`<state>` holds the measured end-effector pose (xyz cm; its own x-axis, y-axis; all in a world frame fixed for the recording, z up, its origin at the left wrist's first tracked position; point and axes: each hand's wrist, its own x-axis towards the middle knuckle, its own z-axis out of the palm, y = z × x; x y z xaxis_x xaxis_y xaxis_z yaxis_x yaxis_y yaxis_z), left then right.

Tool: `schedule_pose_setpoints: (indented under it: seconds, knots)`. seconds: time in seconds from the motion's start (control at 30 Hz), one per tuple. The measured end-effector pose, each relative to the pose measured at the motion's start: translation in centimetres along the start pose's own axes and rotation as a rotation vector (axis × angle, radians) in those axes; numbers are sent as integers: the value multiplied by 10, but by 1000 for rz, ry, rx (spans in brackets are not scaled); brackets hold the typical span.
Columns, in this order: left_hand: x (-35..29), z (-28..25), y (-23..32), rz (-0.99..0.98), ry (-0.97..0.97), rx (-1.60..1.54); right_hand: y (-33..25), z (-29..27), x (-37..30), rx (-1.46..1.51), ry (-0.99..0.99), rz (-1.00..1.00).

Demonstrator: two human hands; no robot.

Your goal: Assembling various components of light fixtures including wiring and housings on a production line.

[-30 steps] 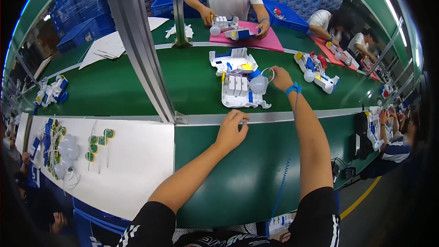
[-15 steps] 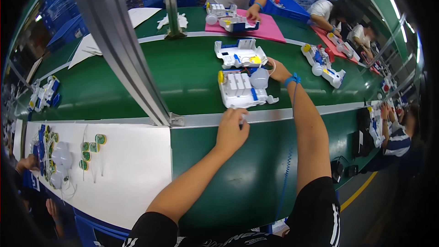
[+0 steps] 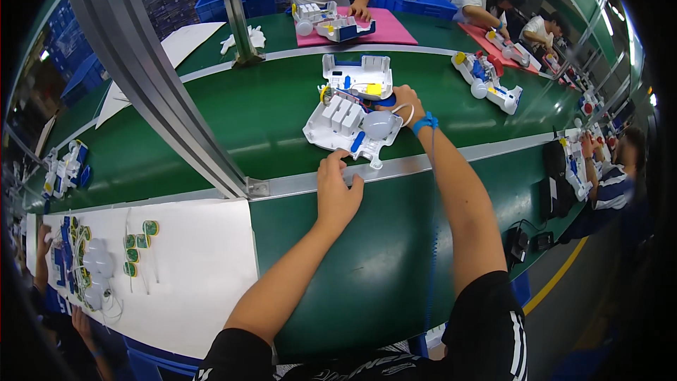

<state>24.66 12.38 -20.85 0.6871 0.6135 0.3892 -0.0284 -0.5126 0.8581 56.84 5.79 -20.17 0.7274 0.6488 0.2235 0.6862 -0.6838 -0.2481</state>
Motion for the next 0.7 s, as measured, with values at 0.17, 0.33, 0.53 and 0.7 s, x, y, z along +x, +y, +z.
schedule_pose_setpoints:
  seconds: [0.17, 0.33, 0.53, 0.7]
  knots:
    - [3, -10, 4, -61, -43, -9, -20, -63, -35, 272, -71, -135]
    - [5, -11, 3, -78, -65, -33, -1, -83, -59, 414, 5, -353]
    - [5, -11, 3, -80, -91, -20, 32, -75, -68, 503, -68, 172]
    - [3, -11, 0, -83, -101, -5, 58, -34, -77, 1003, 39, 375]
